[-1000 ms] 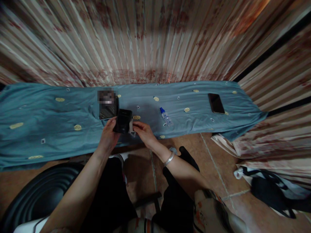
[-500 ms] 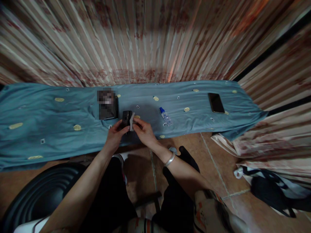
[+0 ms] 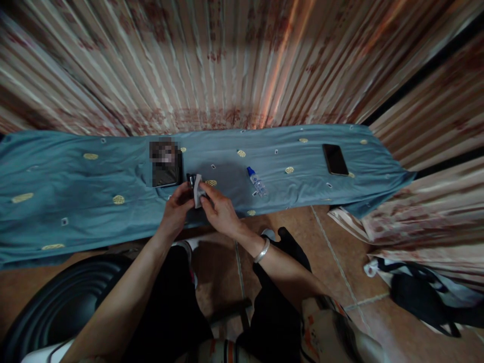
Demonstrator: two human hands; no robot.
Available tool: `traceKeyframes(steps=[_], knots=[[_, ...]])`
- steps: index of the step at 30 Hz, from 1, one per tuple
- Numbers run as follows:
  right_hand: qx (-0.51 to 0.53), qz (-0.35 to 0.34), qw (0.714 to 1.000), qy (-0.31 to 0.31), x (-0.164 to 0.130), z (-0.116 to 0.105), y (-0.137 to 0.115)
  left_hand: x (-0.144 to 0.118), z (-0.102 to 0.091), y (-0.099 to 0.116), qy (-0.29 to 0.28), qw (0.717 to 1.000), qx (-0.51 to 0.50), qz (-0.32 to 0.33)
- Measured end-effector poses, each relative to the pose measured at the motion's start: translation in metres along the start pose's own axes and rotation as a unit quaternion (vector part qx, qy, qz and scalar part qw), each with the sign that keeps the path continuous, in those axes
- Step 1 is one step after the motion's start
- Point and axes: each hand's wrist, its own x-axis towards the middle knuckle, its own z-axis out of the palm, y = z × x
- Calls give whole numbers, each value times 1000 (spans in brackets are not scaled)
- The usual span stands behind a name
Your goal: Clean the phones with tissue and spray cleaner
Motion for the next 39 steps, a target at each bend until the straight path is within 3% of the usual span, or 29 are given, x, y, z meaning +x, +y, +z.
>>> traceKeyframes(steps=[8, 14, 25, 31, 35, 39], knots=[[-24, -42, 998, 26, 9, -15, 4, -8, 5, 4, -59, 995, 75, -22], [-33, -32, 999, 5, 12, -26, 5, -7, 1, 1, -42, 991, 126, -8], [-29, -54, 998, 6, 9, -27, 0, -10, 3, 3, -52, 994, 89, -27], [63, -9, 998, 6, 18, -29, 9, -14, 2, 1, -76, 992, 81, -53], [84, 38, 996, 17, 19, -23, 15, -16, 6, 5, -97, 991, 13, -85], [38, 15, 999, 17, 11, -13, 14, -16, 9, 9, -96, 986, -62, -121]])
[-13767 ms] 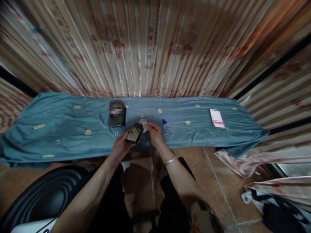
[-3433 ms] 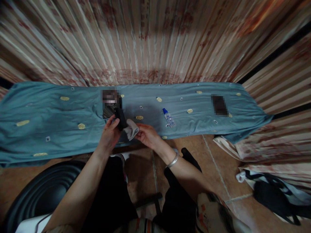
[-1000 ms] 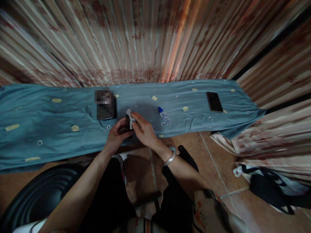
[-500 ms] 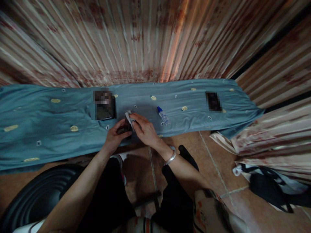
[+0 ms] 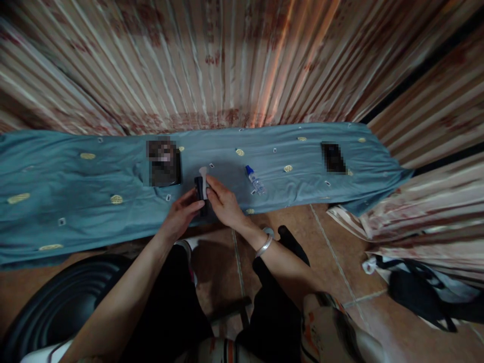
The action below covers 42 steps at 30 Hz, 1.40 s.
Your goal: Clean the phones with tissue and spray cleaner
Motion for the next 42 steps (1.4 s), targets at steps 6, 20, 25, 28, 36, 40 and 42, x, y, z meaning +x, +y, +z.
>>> traceKeyframes(steps=[6, 20, 25, 28, 36, 40, 42], knots=[[-57, -55, 996, -39, -13, 11, -4, 2, -4, 7, 7, 997, -69, -26], [-101, -79, 992, -13, -7, 0, 1, -3, 2, 0, -46, 993, -85, -72], [-105, -103, 988, -41, -10, 4, -2, 1, -3, 1, -32, 990, -104, -85], [-115, -118, 985, -56, -13, 7, -2, 4, -6, 3, -22, 988, -123, -86], [-131, -127, 982, -54, -13, 6, -2, 2, -4, 4, -16, 988, -128, -88], [-141, -116, 982, -39, -9, 1, 2, -3, 2, 2, -25, 988, -113, -98], [-141, -109, 983, -33, -7, 0, 5, -5, 5, 2, -29, 987, -118, -103]])
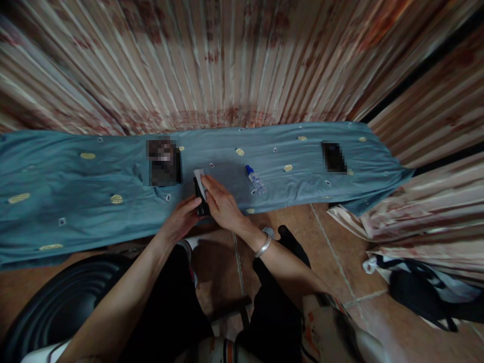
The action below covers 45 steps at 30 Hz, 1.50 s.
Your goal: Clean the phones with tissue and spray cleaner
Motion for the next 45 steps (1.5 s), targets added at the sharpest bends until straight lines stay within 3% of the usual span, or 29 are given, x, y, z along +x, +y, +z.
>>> traceKeyframes(steps=[10, 21, 30, 45], knots=[[-1, 25, 1000, 15, 4, 5, 11, -1, 5, 5, -9, 999, -37, 13], [-18, -44, 999, -19, 0, 3, -7, 7, -5, 2, 2, 1000, -28, 7], [-24, 0, 1000, 4, 4, -2, 4, 3, -2, 2, -4, 1000, -24, -3], [-23, -21, 999, -12, 1, 2, -6, 0, 3, 17, 54, 991, -120, -23]])
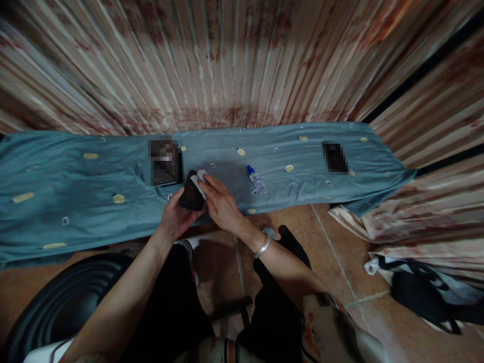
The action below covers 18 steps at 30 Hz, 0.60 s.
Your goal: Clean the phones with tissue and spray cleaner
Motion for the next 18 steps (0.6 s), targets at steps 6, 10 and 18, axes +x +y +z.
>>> traceKeyframes(steps=[6, 10, 18], knots=[[-7, -17, 1000, 1, 1, -3, -2, -1, 3, -3, 14, 1000, -1, -11], [-15, -13, 1000, -6, 3, -7, -3, -3, 3, -5, 5, 1000, 12, -19], [-15, 5, 1000, -1, 4, -9, -4, -2, 1, -7, -16, 999, 20, -20]])
